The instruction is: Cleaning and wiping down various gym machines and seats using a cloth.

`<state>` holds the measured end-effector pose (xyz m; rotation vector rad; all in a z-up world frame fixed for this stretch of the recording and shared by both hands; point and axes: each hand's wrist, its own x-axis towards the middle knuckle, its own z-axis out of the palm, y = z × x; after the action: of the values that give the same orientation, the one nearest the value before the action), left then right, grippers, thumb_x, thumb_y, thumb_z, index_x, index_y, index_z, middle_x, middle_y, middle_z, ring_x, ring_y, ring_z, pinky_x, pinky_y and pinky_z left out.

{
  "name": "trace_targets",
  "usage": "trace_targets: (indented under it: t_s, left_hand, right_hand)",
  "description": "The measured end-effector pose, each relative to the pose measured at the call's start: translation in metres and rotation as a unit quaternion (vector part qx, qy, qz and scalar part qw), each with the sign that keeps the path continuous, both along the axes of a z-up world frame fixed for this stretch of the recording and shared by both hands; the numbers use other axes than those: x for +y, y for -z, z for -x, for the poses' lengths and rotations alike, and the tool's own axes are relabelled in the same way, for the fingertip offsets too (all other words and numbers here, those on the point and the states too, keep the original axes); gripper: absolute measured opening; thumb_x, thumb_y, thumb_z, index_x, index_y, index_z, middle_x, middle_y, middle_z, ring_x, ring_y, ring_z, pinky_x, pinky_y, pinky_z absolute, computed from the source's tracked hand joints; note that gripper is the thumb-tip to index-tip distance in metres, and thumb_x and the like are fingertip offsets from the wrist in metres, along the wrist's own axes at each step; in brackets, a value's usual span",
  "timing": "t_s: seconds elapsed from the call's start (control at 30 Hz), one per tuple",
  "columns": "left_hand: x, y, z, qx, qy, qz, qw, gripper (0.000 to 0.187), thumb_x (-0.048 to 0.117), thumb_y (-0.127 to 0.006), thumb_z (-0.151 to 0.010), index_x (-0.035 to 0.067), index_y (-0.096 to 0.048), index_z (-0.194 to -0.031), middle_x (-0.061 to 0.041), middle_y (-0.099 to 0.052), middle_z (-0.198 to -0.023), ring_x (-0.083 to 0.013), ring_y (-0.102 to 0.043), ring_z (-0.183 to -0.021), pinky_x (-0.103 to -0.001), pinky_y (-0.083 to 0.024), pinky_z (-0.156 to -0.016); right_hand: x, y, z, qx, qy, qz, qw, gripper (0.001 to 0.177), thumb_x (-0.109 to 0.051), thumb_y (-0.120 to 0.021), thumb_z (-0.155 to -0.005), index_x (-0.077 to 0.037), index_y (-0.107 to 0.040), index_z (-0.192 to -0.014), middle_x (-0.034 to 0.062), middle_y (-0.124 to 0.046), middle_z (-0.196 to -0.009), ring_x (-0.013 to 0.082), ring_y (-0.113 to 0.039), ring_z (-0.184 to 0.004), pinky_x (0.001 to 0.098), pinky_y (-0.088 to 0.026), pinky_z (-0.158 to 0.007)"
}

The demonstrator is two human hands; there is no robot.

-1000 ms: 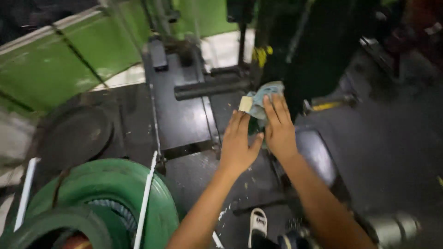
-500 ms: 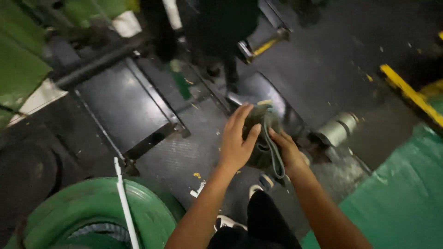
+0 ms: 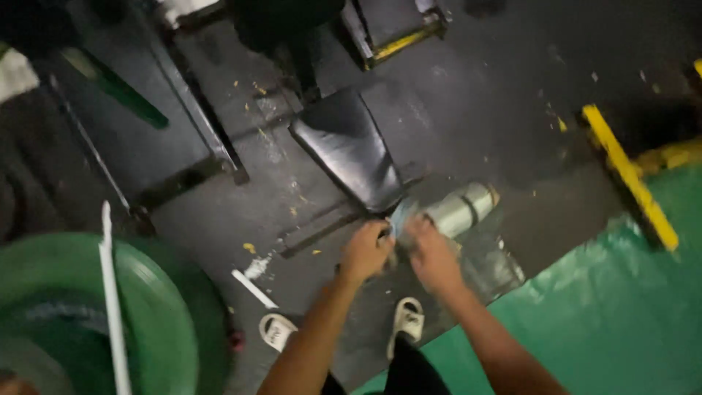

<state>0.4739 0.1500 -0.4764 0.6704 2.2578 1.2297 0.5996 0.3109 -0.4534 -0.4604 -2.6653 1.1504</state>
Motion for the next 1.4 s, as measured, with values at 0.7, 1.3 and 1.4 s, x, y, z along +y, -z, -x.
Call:
trace_targets:
  t_s: [0.7, 1.3, 1.4]
  left_hand:
    - [0.048, 0.033, -0.151, 0.073, -0.183, -0.003, 0.98, 0.065, 0.039, -0.052, -0.105, 0.002, -0.036, -0.156, -0.028, -0.033, -0.163, -0.0483, -0.03, -0.152, -0.052, -0.026, -0.121]
    - [-0.068, 0.118, -0.198, 0.048, -0.227, 0.146, 0.962, 0.073, 0.007, -0.054, -0.086, 0.005, -0.034, -0.157, -0.02, -0.033, -0.162, -0.0456, -0.032, -0.144, -0.049, -0.031, -0.116]
    - [-0.085, 0.159, -0.213, 0.095, -0.164, 0.221, 0.957, 0.067, 0.009, -0.059, -0.089, 0.004, -0.038, -0.152, -0.019, -0.031, -0.163, -0.0433, -0.031, -0.148, -0.049, -0.032, -0.118]
  right_hand:
    - [0.039, 0.083, -0.041, -0.051, 0.074, -0.002, 0.996, 0.046, -0.032, -0.065, -0.09, -0.006, -0.064, -0.128, 0.0285, -0.064, -0.129, 0.046, -0.058, -0.12, 0.0515, -0.046, -0.099]
    - [-0.073, 0.122, -0.043, 0.109, -0.16, -0.149, 0.97, 0.067, 0.0, -0.06, -0.081, -0.011, -0.053, -0.146, 0.0209, -0.048, -0.152, 0.0431, -0.046, -0.139, 0.053, -0.041, -0.108]
    - [-0.091, 0.192, -0.105, 0.027, -0.177, -0.048, 0.983, 0.076, 0.011, -0.052, -0.084, -0.016, -0.048, -0.155, 0.0189, -0.035, -0.164, 0.0426, -0.04, -0.147, 0.0484, -0.039, -0.116]
